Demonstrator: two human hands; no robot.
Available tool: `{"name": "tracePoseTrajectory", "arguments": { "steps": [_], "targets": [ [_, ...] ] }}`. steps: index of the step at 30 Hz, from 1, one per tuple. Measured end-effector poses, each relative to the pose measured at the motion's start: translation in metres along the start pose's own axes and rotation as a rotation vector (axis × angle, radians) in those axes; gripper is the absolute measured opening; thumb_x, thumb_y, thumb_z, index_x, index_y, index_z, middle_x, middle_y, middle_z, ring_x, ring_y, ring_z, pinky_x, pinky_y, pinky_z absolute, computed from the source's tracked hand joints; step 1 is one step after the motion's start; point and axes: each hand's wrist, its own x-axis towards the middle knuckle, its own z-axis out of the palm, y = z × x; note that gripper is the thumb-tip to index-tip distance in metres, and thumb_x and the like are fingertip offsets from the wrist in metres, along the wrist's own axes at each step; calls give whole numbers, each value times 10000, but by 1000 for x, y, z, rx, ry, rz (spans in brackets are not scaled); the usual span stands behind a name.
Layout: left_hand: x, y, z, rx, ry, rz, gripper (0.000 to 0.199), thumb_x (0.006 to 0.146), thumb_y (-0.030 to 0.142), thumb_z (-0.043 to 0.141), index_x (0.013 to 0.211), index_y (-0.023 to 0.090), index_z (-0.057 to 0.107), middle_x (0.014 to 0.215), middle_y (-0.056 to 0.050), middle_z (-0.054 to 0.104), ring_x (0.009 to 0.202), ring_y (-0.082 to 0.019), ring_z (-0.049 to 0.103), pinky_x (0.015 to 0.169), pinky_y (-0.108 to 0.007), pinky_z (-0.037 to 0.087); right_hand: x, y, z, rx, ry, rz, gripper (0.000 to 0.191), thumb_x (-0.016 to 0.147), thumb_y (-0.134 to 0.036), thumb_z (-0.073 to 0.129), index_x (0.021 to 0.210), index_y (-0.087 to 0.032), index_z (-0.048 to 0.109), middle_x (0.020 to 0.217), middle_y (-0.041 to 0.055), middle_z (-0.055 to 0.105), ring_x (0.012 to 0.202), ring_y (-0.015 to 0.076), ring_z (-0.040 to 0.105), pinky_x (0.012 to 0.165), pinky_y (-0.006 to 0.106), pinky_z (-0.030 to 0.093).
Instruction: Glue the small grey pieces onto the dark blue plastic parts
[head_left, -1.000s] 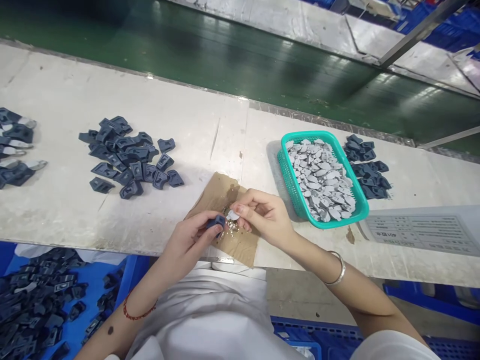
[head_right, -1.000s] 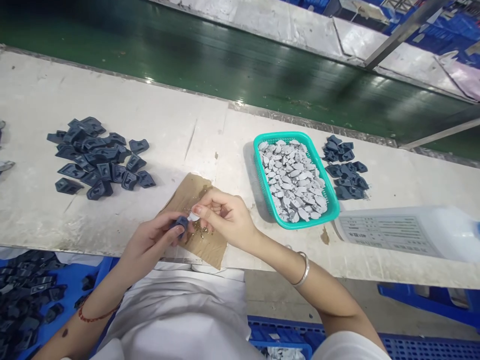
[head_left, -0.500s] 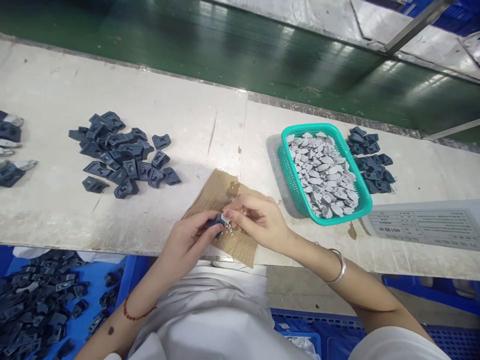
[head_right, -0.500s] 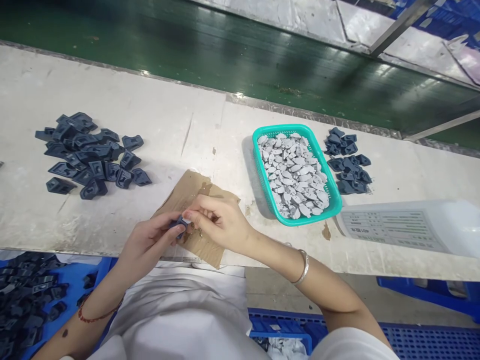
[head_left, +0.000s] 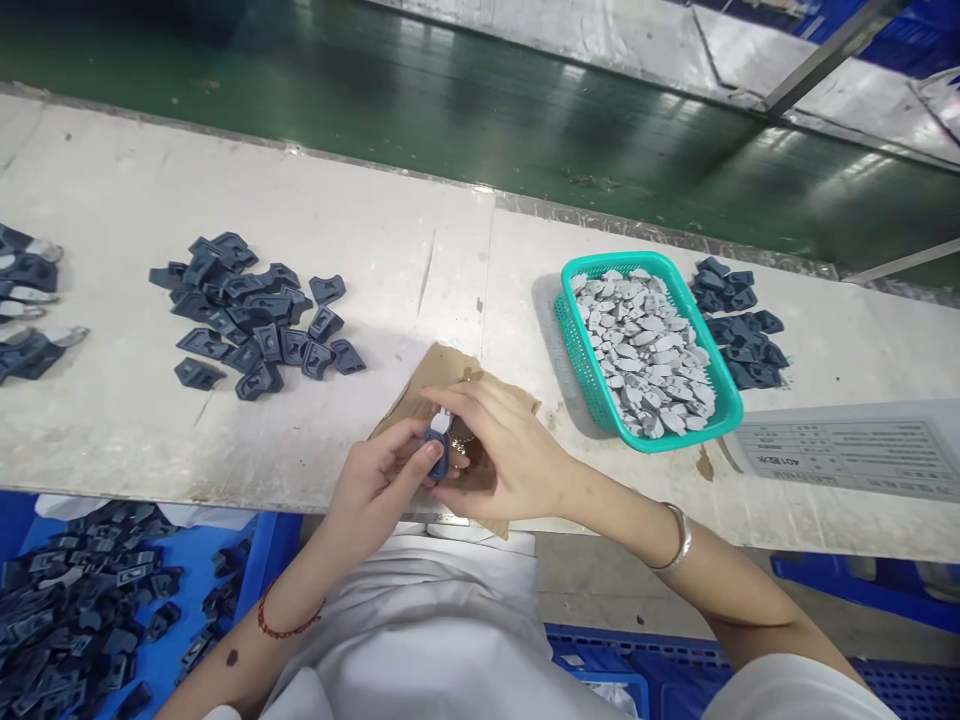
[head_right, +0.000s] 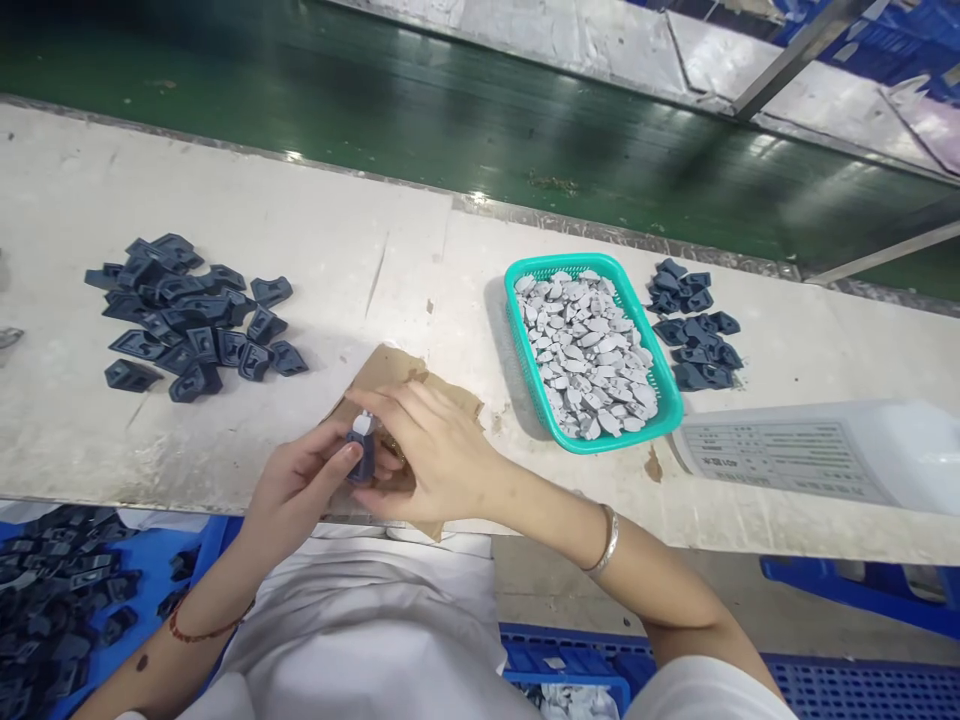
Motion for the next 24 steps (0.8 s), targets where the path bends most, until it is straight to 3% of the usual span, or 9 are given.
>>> {"name": "tracePoseTrajectory", "arguments": {
  "steps": [2,8,13,16,17,19,21,23,24],
  "targets": [
    [0,2,2,13,-4,1,318,962,469,582,998,169,681,916,-78,789,827,-203,738,700,-264,587,1,-1,3,-39,20,12,667,834,-492,726,1360,-168,473,1174,161,666,1073,315,629,915,475,514],
    [0,5,5,86,-19,35,307,974,449,557,905,174,675,921,-75,789,833,-200,734,735,-271,572,-2,1,11,-60,97,-47,391,920,-363,638,1234,-163,518,1026,132,698,943,269,662,805,398,554],
    [1,-1,3,51,-14,41,295,967,448,576,953,175,685,925,-70,773,825,-192,710,751,-276,560,0,0,5,-56,47,-18,425,918,-373,670,1251,-150,528,1056,144,702,978,278,669,837,412,558],
    [1,-1,2,-47,13,40,276,953,450,602,960,181,663,842,-48,752,744,-168,680,701,-263,562,3,-1,-15,-13,-95,-24,648,897,-519,704,1375,-140,484,1207,172,675,1109,298,640,927,446,543],
    [1,1,0,-75,38,45,274,950,453,605,959,184,660,814,-39,742,704,-157,661,666,-253,554,3,-1,-25,11,-117,-23,673,903,-536,692,1407,-148,470,1246,170,664,1138,294,632,949,445,537],
    [-1,6,-4,-104,122,80,267,948,453,607,965,195,670,798,-28,723,657,-140,624,618,-244,527,-1,5,-48,-6,-36,36,490,974,-456,617,1370,-184,524,1225,139,679,1119,273,642,957,434,532],
    [-5,13,-12,-100,259,157,233,937,436,625,979,216,689,832,-23,717,680,-142,619,621,-254,508,-8,17,-72,-170,177,184,250,1018,-317,516,1218,-219,630,1124,107,704,1034,265,660,930,442,527],
    [-8,20,-29,-33,453,266,176,916,388,656,987,236,709,896,-14,719,751,-154,627,659,-269,493,-17,34,-93,-384,329,384,237,989,-284,511,1157,-212,664,1097,118,692,958,278,664,881,456,530],
    [-10,23,-41,27,563,313,156,905,359,669,992,239,718,932,-11,720,789,-160,626,680,-274,484,-21,44,-100,-464,337,478,259,970,-294,527,1166,-198,666,1111,132,680,927,285,666,848,457,536]
  ]
}}
